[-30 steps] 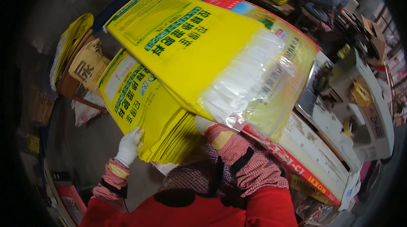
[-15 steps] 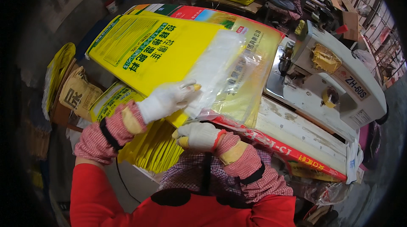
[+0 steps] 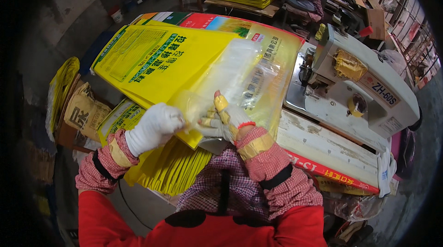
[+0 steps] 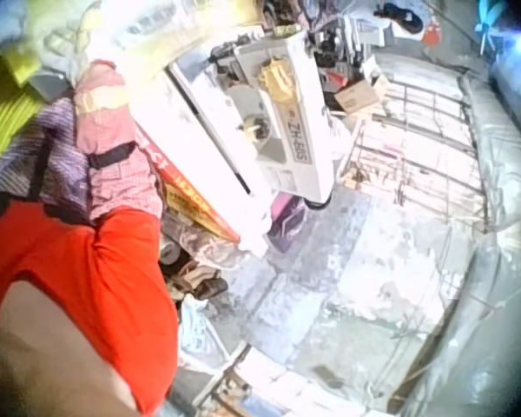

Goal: Using an industrial sewing machine to stitch edges of large yellow plastic/woven bags.

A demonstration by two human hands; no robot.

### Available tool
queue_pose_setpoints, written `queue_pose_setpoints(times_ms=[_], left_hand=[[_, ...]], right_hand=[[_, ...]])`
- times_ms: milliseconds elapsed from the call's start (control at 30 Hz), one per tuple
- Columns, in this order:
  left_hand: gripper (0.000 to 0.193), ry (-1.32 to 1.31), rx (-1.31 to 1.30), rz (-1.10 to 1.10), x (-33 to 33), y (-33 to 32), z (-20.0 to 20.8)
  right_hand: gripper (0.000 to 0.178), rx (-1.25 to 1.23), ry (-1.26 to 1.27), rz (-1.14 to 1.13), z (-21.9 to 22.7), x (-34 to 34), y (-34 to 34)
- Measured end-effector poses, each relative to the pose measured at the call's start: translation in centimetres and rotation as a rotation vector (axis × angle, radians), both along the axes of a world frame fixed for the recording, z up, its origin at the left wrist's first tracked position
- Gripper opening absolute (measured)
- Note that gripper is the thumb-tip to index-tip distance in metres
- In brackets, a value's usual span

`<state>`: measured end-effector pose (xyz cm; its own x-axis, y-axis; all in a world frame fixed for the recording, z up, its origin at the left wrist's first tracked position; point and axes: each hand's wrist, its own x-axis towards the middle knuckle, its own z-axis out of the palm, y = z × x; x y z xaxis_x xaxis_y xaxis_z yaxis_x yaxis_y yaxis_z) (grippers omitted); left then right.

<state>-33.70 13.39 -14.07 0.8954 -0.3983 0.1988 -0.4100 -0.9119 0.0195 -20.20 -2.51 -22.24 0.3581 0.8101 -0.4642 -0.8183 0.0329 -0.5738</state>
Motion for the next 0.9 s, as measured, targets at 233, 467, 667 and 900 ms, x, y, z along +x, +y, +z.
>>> queue_pose_setpoints(times_ms=[233,467,667,900], left_hand=[[0.017,0.47,-0.269,0.173,-0.1,0.9,-0.9],[0.036,0.227,-0.739,0.432,4.8,3.2,-3.9],[0.02,0.006,-1.19,0.649,3.0,9.7,2.5],[0.016,0.063,-1.365,0.53,2.2,6.8,2.8]], right_hand=[[0.022,-0.245,-0.185,-0.147,-0.7,0.9,4.3],[0.053,-0.473,-1.104,0.004,1.3,1.5,6.6],[0.034,-1.012,-1.585,0.219,1.5,2.3,5.0],[0.021,-0.248,-2.33,-0.253,5.0,-2.3,7.3]])
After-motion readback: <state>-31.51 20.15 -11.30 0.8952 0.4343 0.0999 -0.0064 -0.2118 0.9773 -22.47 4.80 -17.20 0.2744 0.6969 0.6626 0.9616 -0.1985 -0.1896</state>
